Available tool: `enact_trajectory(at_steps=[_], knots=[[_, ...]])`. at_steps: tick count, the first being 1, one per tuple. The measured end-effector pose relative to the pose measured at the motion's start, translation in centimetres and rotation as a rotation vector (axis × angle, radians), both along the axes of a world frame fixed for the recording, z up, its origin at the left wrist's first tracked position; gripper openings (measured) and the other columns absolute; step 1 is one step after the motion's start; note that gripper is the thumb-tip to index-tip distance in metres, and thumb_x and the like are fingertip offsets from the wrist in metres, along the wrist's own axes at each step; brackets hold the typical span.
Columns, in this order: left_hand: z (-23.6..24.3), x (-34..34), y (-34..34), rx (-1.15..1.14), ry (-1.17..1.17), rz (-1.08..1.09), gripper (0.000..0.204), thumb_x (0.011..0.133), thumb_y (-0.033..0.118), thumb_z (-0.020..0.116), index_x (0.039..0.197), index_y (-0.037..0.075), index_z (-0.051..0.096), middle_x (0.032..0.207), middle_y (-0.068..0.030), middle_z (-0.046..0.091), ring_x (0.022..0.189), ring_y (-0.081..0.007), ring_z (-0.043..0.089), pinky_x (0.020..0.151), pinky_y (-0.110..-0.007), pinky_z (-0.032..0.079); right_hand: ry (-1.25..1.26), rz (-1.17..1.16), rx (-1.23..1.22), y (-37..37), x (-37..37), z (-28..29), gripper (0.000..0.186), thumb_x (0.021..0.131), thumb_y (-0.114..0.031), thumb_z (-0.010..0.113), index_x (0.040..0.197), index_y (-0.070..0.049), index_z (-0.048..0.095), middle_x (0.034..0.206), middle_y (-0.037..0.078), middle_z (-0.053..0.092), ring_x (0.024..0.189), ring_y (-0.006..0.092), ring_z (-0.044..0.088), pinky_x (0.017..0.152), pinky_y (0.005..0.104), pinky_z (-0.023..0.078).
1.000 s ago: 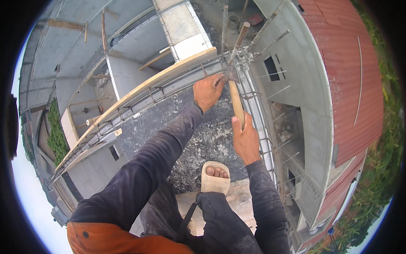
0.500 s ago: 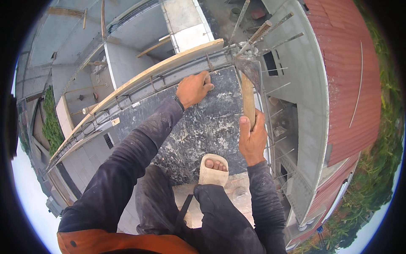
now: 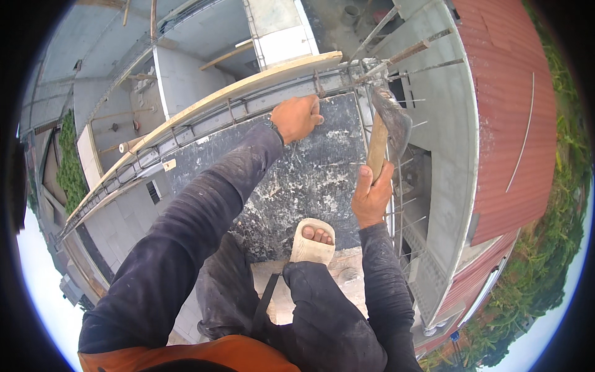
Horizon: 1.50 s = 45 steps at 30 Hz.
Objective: The person places a dark textured panel over a wooden structure at a construction site and uses a hammer to nail a wooden strip along its edge to secure it.
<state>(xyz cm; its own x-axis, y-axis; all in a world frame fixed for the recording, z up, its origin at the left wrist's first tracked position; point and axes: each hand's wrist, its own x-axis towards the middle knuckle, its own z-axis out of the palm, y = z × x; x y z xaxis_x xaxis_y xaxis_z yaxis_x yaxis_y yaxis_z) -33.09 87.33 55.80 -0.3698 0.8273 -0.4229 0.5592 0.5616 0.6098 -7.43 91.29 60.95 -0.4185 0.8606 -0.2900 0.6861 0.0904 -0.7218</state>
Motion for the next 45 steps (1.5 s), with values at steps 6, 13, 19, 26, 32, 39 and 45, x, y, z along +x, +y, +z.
enact_trajectory(at_steps=[6,13,19,26,32,39,45], knots=[[0.2,0.2,-0.2,-0.021,0.002,-0.021,0.023,0.093,0.028,0.075,0.095,0.008,0.064,0.087,-0.0167,0.074,0.089,-0.0401,0.072,0.080,-0.052,0.053,-0.134,0.068,0.027,0.9,-1.1,-0.5,0.051,0.108,-0.051,0.052,0.120,-0.001,0.053,0.080,0.025,0.067,0.076,0.0478,0.068,0.070,0.0547,0.050],[0.4,0.1,0.7,-0.023,-0.008,-0.036,0.022,0.093,0.028,0.075,0.097,0.009,0.065,0.089,-0.0167,0.074,0.090,-0.0396,0.072,0.081,-0.052,0.053,-0.318,0.120,0.042,0.7,0.1,-2.1,0.051,0.108,-0.053,0.052,0.116,-0.002,0.055,0.080,0.025,0.068,0.076,0.0462,0.069,0.069,0.0541,0.050],[-0.3,-0.4,0.4,0.001,0.012,-0.027,0.023,0.093,0.028,0.076,0.097,0.008,0.065,0.089,-0.0167,0.074,0.090,-0.0389,0.072,0.080,-0.051,0.053,0.140,-0.043,0.121,-0.5,-0.8,-0.3,0.054,0.107,-0.055,0.052,0.117,-0.002,0.055,0.081,0.024,0.068,0.077,0.0458,0.069,0.070,0.0545,0.050],[0.1,-0.5,0.6,0.000,-0.004,-0.032,0.024,0.092,0.029,0.076,0.098,0.008,0.067,0.089,-0.0158,0.075,0.089,-0.0378,0.073,0.081,-0.050,0.054,-0.250,0.061,-0.022,1.1,-0.5,-1.3,0.056,0.107,-0.057,0.050,0.107,-0.001,0.056,0.082,0.031,0.069,0.083,0.0527,0.068,0.073,0.0589,0.050],[0.3,1.1,-0.8,0.077,-0.004,-0.049,0.027,0.096,0.032,0.072,0.108,0.009,0.066,0.093,-0.0178,0.076,0.092,-0.0401,0.073,0.083,-0.052,0.054,-0.185,-0.031,-0.214,1.5,0.3,-0.7,0.052,0.101,-0.053,0.064,0.106,-0.002,0.067,0.078,0.017,0.069,0.062,0.0322,0.066,0.064,0.0446,0.052],[2.0,14.5,-6.7,0.176,-1.102,0.213,0.043,0.111,0.038,0.056,0.134,0.003,0.062,0.111,-0.0061,0.072,0.096,-0.0136,0.066,0.087,-0.034,0.054,0.219,-0.199,-0.512,-5.2,3.0,1.6,0.024,0.089,-0.016,0.078,0.105,0.000,0.069,0.076,0.001,0.066,0.057,0.0084,0.059,0.052,0.0276,0.046],[4.1,17.6,-7.0,0.007,-1.159,0.092,0.045,0.114,0.032,0.045,0.145,0.002,0.056,0.118,-0.0080,0.070,0.101,-0.0129,0.064,0.088,-0.030,0.053,0.269,-0.344,-0.507,-6.8,6.9,1.2,0.019,0.090,-0.012,0.074,0.103,0.002,0.068,0.076,0.003,0.067,0.057,0.0100,0.061,0.051,0.0274,0.048]])
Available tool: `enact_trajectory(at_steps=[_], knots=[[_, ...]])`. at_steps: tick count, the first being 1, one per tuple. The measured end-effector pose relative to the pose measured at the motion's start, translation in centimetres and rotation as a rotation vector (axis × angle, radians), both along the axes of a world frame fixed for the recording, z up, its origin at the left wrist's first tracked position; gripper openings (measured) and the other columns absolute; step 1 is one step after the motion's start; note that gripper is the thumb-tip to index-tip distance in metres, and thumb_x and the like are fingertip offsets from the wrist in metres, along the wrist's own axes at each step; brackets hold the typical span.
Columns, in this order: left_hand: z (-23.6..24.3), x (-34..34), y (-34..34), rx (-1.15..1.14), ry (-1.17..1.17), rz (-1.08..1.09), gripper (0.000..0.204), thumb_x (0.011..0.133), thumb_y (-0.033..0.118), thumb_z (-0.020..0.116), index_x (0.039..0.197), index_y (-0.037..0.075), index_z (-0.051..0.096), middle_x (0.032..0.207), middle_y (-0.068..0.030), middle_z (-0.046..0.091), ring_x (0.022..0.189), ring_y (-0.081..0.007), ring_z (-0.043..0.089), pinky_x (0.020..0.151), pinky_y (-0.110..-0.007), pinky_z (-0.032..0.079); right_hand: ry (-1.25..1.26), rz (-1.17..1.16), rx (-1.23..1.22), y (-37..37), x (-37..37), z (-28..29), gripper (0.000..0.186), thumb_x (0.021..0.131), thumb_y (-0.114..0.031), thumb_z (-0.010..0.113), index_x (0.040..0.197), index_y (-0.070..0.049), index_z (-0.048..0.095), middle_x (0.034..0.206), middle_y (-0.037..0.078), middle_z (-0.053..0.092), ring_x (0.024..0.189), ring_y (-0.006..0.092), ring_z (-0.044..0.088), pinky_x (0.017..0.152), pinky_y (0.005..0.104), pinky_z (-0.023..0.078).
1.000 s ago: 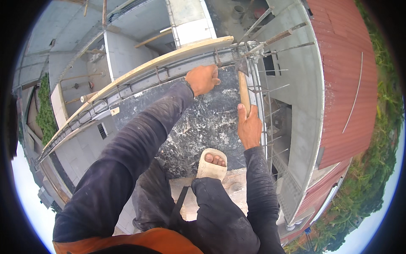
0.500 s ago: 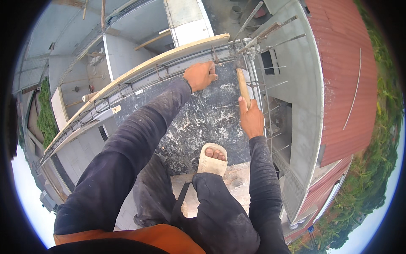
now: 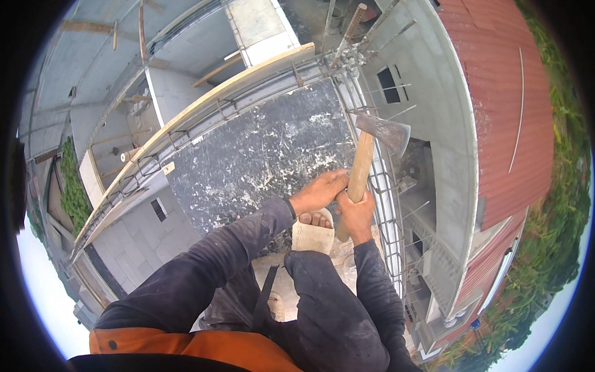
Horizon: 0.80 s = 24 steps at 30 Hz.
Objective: The person places a dark textured panel over a wooden structure at a construction site and uses a hammer to nail a wooden strip along its edge to secure it.
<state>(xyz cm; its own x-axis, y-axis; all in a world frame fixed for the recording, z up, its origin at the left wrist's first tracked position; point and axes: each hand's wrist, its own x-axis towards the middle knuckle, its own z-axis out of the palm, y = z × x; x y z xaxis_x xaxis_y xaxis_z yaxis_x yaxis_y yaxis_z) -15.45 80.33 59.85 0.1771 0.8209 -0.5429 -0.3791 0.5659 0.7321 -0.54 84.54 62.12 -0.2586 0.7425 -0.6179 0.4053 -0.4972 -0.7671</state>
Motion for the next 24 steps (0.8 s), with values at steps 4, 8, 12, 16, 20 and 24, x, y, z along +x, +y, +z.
enact_trajectory(at_steps=[4,8,12,16,20,24], knots=[[-0.3,0.9,-0.1,0.081,0.129,-0.056,0.050,0.114,0.036,0.045,0.149,0.001,0.053,0.123,-0.0105,0.070,0.102,-0.0159,0.065,0.091,-0.032,0.054,0.006,-0.069,0.040,-0.1,0.3,0.6,0.019,0.091,-0.012,0.073,0.102,0.002,0.067,0.078,0.004,0.068,0.057,0.0106,0.061,0.050,0.0274,0.048],[-0.5,1.0,-0.1,0.002,0.017,-0.065,0.053,0.115,0.038,0.042,0.152,0.000,0.049,0.123,-0.0091,0.067,0.099,-0.0162,0.064,0.090,-0.032,0.055,-0.027,-0.035,0.052,0.2,0.6,0.7,0.017,0.091,-0.012,0.073,0.100,0.002,0.067,0.077,0.004,0.068,0.057,0.0105,0.061,0.051,0.0273,0.048],[-1.7,1.4,-0.3,0.024,-0.047,-0.051,0.052,0.115,0.041,0.041,0.145,-0.001,0.053,0.116,-0.0085,0.066,0.093,-0.0151,0.063,0.085,-0.031,0.055,0.034,-0.044,0.035,0.2,0.6,1.1,0.016,0.091,-0.012,0.073,0.098,0.001,0.068,0.076,0.004,0.068,0.057,0.0104,0.062,0.051,0.0269,0.048],[-1.1,2.1,-0.6,-0.011,-0.143,0.183,0.048,0.114,0.045,0.038,0.110,0.004,0.063,0.077,-0.0016,0.059,0.070,-0.0125,0.054,0.066,-0.030,0.045,0.061,-0.067,0.086,0.2,-1.0,2.1,0.007,0.092,-0.007,0.068,0.093,0.000,0.068,0.072,0.006,0.066,0.055,0.0124,0.061,0.051,0.0269,0.047],[-1.1,1.5,-1.2,0.039,-0.124,0.210,0.045,0.114,0.042,0.041,0.113,0.004,0.064,0.080,0.0023,0.058,0.069,-0.0074,0.051,0.062,-0.026,0.041,0.070,-0.034,0.055,0.4,-0.9,1.8,0.007,0.091,-0.006,0.070,0.094,0.000,0.070,0.074,0.004,0.067,0.057,0.0105,0.061,0.052,0.0261,0.047],[0.4,0.9,-1.2,0.008,-0.090,0.212,0.040,0.114,0.038,0.044,0.112,0.004,0.064,0.080,0.0027,0.058,0.069,-0.0060,0.050,0.061,-0.025,0.041,0.050,0.017,0.054,0.1,-0.3,1.3,0.008,0.089,-0.006,0.072,0.093,0.000,0.070,0.075,0.002,0.068,0.058,0.0088,0.061,0.053,0.0261,0.048]])
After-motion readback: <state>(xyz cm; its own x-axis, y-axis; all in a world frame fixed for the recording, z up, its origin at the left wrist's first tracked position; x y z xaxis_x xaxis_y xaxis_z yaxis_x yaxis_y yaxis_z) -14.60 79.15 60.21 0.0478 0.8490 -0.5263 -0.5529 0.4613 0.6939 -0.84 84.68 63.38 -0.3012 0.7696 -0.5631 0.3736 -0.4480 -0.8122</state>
